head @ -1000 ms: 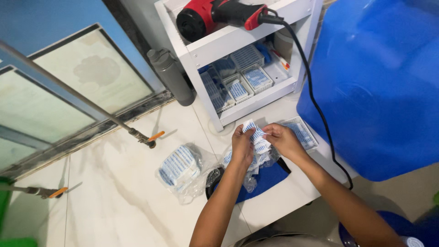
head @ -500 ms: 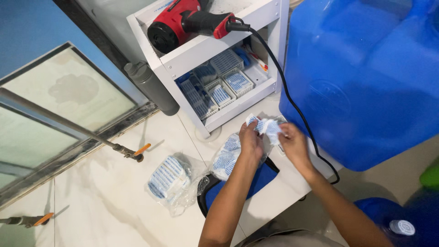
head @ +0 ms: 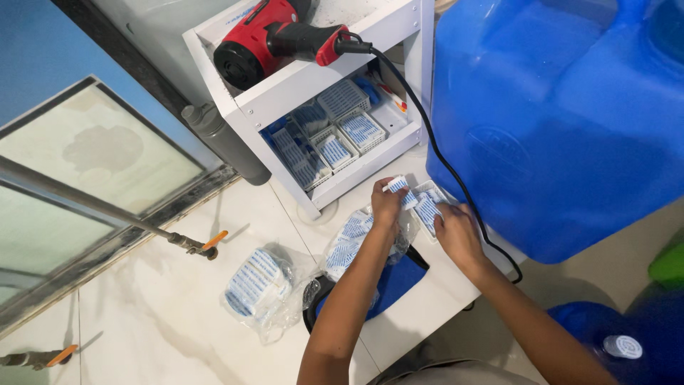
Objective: The person repeatedly picks up small white packets from a plastic bag on a table, separates them, and places them into a white plastic tray. The person continues this process, moving packets from the bag to the tray.
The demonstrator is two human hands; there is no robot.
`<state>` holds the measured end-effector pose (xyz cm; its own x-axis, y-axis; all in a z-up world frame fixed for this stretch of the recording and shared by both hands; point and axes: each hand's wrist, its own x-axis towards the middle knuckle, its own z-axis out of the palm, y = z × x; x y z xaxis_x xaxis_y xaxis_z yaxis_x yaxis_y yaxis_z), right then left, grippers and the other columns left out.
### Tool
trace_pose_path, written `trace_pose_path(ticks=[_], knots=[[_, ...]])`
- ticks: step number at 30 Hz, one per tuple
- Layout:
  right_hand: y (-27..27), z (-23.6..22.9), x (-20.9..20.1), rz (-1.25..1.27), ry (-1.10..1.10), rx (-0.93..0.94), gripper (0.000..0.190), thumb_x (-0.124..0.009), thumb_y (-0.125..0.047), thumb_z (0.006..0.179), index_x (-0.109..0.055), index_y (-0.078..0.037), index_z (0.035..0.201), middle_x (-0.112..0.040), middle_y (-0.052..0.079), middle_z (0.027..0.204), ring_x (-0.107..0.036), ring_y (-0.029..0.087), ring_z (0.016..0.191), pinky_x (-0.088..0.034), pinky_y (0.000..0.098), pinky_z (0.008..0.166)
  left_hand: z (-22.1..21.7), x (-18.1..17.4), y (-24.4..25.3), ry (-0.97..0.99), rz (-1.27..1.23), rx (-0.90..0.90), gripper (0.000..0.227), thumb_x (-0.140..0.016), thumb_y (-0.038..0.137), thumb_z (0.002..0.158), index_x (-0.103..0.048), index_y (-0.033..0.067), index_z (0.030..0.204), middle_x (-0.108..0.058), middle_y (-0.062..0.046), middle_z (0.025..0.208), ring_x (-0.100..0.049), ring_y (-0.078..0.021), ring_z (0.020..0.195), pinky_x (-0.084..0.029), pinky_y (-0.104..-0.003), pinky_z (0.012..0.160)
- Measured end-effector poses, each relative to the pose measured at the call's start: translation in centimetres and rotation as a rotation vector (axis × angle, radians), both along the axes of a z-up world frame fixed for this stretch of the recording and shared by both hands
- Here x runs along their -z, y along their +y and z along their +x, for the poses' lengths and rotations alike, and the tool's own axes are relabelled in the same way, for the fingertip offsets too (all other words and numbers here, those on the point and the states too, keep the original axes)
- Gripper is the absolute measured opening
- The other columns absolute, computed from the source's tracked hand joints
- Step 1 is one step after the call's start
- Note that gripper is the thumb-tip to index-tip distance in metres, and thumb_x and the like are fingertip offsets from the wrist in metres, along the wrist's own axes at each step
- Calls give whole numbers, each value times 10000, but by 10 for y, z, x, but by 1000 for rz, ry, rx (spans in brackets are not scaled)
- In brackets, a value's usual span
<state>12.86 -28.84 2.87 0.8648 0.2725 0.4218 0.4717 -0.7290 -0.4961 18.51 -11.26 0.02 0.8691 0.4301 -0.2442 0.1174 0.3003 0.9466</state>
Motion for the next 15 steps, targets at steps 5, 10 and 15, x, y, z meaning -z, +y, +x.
trace_pose_path(ticks=[5, 10, 15], knots=[[-2, -3, 5, 1, -9, 21, 219, -665, -79, 875, -726, 0, 1069, -653, 193, 1145, -615, 377, 1055, -499, 440, 955, -8, -7, -18, -47, 282, 82, 363, -731, 3, 870, -573, 47, 1193, -700, -101, 876, -676, -177, 772, -553, -312, 672], [-9, 7, 6, 250, 8, -72, 351, -577, 21, 866, -695, 71, 1193, -640, 219, 1225, -604, 402, 1117, -485, 448, 972, -12, -11, -45, 113, 789, 130, 354, -750, 136, 884, -607, 107, 1207, -738, -206, 906, -715, -337, 828, -541, -423, 755], [-15, 5, 17, 224, -12, -35, 345, -531, 58, 864, -701, 68, 1164, -652, 215, 1238, -620, 385, 1145, -501, 421, 1005, 3, 16, -49, -196, 1139, 122, 292, -736, 119, 879, -663, 48, 1153, -715, -260, 1015, -692, -438, 908, -534, -497, 766]])
